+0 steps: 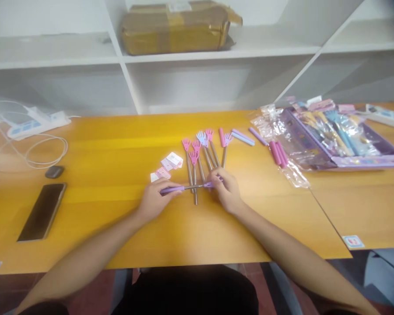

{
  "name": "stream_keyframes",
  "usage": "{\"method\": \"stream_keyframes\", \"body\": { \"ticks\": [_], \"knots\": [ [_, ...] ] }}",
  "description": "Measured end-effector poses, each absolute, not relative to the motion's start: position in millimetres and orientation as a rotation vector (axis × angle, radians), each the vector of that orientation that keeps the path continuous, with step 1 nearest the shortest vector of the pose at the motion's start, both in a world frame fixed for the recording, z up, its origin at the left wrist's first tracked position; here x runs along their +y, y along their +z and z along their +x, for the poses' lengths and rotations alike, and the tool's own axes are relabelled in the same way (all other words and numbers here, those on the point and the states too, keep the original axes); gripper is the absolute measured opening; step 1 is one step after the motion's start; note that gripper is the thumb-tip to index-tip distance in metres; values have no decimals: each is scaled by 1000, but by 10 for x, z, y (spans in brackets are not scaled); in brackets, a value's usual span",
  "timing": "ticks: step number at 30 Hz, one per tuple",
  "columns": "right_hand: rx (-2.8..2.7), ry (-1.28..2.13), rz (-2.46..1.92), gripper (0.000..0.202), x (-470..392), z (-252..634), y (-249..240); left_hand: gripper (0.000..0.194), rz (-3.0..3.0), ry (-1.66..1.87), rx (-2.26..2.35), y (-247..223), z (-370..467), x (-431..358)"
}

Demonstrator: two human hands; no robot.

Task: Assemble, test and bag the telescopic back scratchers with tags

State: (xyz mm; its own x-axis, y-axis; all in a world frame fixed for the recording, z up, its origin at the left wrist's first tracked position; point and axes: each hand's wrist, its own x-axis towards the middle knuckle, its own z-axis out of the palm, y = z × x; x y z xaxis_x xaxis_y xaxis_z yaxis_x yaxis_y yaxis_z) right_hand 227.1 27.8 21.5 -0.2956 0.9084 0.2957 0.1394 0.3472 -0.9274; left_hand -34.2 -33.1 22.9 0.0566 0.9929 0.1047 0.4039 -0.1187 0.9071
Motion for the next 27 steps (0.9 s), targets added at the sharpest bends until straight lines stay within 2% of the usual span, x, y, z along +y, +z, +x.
{"method": "stream_keyframes", "body": {
  "ticks": [1, 2, 4, 7, 12, 14, 16, 19, 27],
  "knots": [
    [-1693, 1053, -910, 22, 284, 2273, 232, 21, 1605, 1051, 1443, 244, -374, -307],
    [-1711, 1058, -866, 22, 293, 2274, 252, 22, 1594, 1073, 1465, 268, -410, -283],
    [-1800, 1042, -790, 38, 330, 2285, 323, 25, 1601, 1131, 1522, 364, -498, -232],
    [-1977, 879, -778, 30, 455, 2347, 580, 31, 1812, 1085, 1575, 694, -646, -142],
    [-2327, 250, -751, 20, 691, 2566, 1502, 36, 2586, 648, 1590, 1701, -650, -66],
    [-2356, -45, -749, 21, 680, 2617, 1881, 33, 2671, 619, 1721, 2060, -536, -114],
    [-2287, -285, -790, 22, 598, 2626, 2143, 32, 2738, 741, 1756, 2271, -418, -176],
    [-2236, -459, -805, 19, 425, 2592, 2278, 28, 2822, 888, 1714, 2312, -341, -229],
    [-2311, -464, -658, 21, 339, 2428, 2107, 18, 3179, 971, 1647, 2203, -421, -199]
  ]
}}
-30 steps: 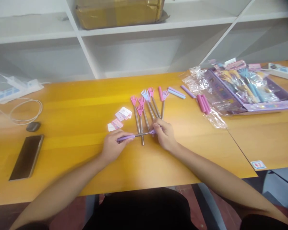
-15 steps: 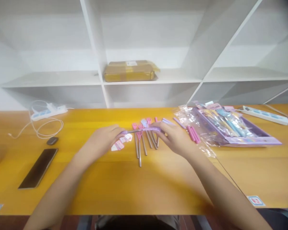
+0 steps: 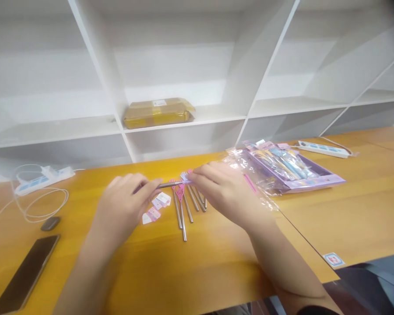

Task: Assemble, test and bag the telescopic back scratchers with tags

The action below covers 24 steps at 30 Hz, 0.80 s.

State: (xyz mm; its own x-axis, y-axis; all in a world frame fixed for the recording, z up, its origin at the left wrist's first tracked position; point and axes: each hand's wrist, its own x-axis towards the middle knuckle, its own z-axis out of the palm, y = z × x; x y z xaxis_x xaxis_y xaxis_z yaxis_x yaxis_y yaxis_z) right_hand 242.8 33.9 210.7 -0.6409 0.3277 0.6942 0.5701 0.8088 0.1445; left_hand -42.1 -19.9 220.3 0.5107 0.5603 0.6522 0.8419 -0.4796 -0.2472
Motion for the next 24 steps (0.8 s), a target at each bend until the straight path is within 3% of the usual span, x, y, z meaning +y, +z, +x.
{"method": "stream_keyframes", "body": {
  "ticks": [16, 24],
  "knots": [
    [-2370, -412, -642, 19, 539, 2234, 1943, 23, -2305, -694, -1097, 1912, -384, 47],
    [-2420, -360, -673, 18, 603, 2276, 1917, 10, -2166, -707, -1130, 1973, -301, 95]
  ]
}}
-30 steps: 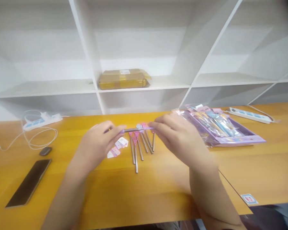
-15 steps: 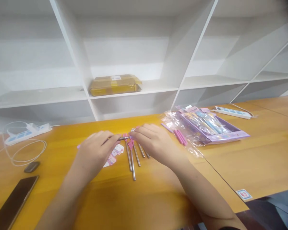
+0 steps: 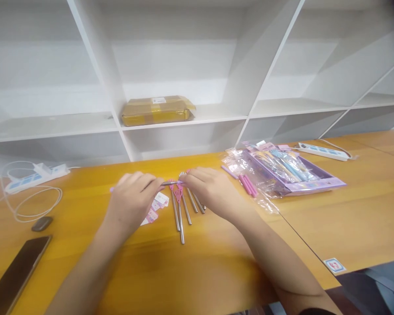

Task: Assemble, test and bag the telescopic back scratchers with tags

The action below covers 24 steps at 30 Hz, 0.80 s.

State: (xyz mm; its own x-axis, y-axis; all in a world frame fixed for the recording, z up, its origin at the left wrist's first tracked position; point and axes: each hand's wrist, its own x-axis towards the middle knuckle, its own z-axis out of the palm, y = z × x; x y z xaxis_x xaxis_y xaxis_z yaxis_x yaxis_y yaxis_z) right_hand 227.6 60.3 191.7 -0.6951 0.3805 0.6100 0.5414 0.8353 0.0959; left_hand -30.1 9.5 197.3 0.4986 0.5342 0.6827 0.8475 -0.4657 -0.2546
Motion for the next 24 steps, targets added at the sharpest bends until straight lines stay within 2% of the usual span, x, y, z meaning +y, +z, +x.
{"method": "stream_keyframes", "body": {
  "ticks": [5, 13, 24],
  "knots": [
    [-2369, -379, -692, 17, 615, 2250, 1880, 10, -2193, -681, -1129, 1888, -295, 157],
    [-2410, -385, -675, 18, 546, 2149, 1822, 21, -2225, -570, -1054, 1762, -99, 143],
    [-2290, -404, -616, 16, 577, 2010, 1692, 26, -2324, -722, -1036, 1775, -30, 122]
  ]
}}
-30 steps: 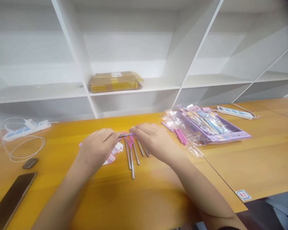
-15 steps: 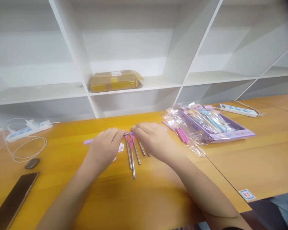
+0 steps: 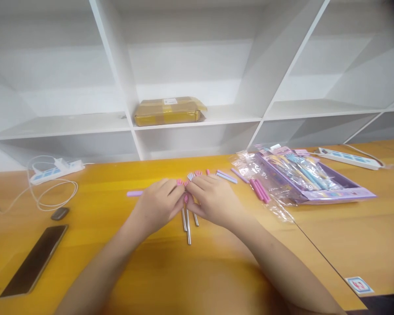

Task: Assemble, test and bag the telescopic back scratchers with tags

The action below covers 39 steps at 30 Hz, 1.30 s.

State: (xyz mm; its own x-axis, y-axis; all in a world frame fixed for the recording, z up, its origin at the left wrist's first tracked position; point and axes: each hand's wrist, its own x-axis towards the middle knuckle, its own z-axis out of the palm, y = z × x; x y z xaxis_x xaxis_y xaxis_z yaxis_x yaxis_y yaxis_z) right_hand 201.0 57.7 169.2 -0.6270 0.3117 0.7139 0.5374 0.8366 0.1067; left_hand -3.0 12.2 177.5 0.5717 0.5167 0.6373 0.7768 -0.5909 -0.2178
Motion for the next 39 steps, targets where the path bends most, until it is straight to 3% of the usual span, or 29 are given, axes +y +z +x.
{"method": "stream_keyframes", "body": {
  "ticks": [14, 23, 30, 39],
  "knots": [
    [-2369, -379, -658, 13, 770, 1984, 1557, 25, -2366, -651, -1017, 1645, -82, 295],
    [-2237, -548, -582, 12, 1009, 2249, 1699, 21, -2325, -655, -1169, 1795, -473, 376],
    [-2044, -889, -457, 19, 1509, 2947, 1727, 20, -2144, -662, -1300, 1934, -1075, 455],
    [-2055, -880, -656, 47, 1949, 3855, 1526, 22, -1979, -604, -1358, 1970, -1815, 461]
  ]
}}
